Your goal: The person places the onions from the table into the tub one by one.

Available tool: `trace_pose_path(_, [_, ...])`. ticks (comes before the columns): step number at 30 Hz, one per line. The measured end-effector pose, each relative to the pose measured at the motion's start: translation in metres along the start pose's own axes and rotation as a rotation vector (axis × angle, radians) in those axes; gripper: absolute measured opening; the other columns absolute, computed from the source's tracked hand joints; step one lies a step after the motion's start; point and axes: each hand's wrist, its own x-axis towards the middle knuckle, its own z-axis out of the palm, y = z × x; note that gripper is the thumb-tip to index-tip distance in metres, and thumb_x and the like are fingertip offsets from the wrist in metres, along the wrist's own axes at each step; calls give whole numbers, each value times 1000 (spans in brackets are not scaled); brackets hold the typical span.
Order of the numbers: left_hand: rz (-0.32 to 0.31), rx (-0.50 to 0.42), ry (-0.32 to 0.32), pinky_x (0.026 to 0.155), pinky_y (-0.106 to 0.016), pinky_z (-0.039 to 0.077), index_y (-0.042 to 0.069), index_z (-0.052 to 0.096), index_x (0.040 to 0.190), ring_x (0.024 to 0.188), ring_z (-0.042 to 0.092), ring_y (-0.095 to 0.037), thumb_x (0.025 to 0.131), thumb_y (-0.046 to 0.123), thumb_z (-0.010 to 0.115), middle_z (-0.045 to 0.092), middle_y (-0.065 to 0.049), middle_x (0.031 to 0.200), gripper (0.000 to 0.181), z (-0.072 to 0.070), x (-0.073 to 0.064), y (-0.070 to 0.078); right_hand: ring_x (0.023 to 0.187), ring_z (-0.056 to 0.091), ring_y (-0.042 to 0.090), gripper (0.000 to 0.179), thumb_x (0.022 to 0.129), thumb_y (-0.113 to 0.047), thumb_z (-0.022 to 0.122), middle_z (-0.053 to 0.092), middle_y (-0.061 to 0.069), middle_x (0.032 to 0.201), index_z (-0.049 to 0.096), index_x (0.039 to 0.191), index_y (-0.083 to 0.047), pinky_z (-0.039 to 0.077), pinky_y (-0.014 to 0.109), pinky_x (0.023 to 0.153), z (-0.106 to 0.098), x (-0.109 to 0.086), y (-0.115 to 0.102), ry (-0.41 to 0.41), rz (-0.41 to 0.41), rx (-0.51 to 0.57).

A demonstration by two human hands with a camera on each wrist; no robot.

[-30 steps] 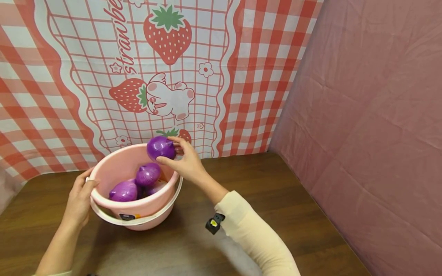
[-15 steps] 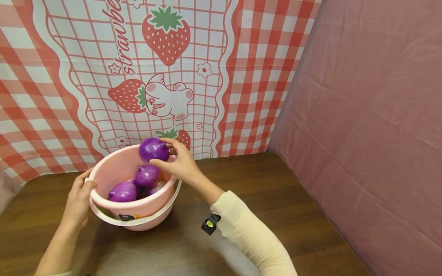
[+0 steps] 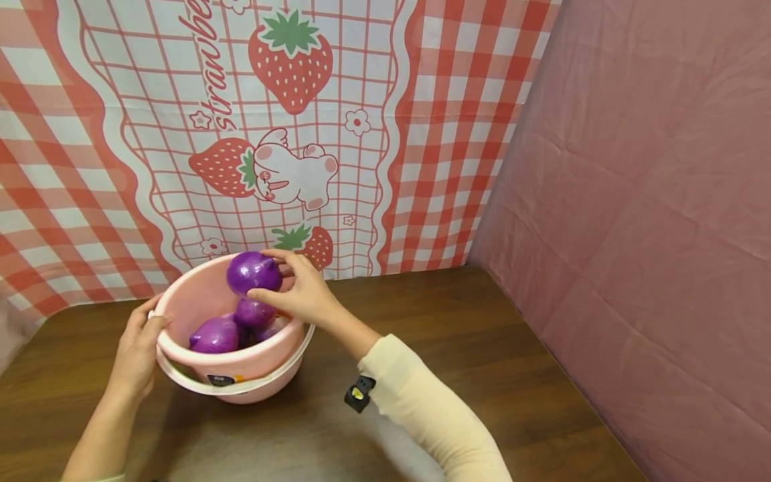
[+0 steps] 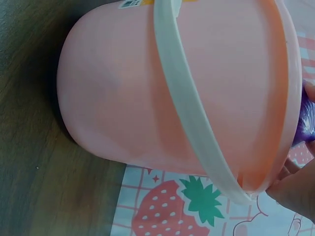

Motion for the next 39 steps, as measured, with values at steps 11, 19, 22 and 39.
trace_pose_path(11, [0, 13, 12, 78, -5, 45, 14, 41, 135, 95, 52, 3, 93, 13, 47, 44, 12, 116, 42, 1, 0, -1, 111, 54, 19, 65, 76, -27, 77, 52, 6, 125, 48, 134, -25, 51, 32, 89, 1, -3, 1, -64, -24, -35])
trace_pose_path(19, [-5, 3, 9, 77, -6, 46, 16, 42, 133, 93, 53, 6, 94, 14, 47, 44, 13, 114, 40, 0, 0, -1, 109, 54, 17, 63, 75, -29, 77, 53, 6, 124, 49, 131, -29, 51, 34, 90, 1, -4, 2, -93, -60, -56])
trace_pose_path(22, [-6, 6, 10, 76, -6, 46, 16, 41, 134, 92, 53, 6, 94, 14, 47, 44, 13, 114, 40, 0, 0, -1, 110, 54, 17, 63, 75, -28, 78, 52, 6, 126, 49, 131, -28, 50, 33, 90, 1, -4, 3, -103, -69, -55])
trace_pose_path(39, [-15, 10, 18, 79, -4, 44, 15, 41, 135, 98, 49, 2, 93, 13, 47, 44, 13, 118, 42, 1, 0, -1, 106, 55, 19, 63, 75, -22, 78, 51, 9, 126, 51, 130, -14, 53, 31, 87, 5, 6, -2, -206, -149, -116])
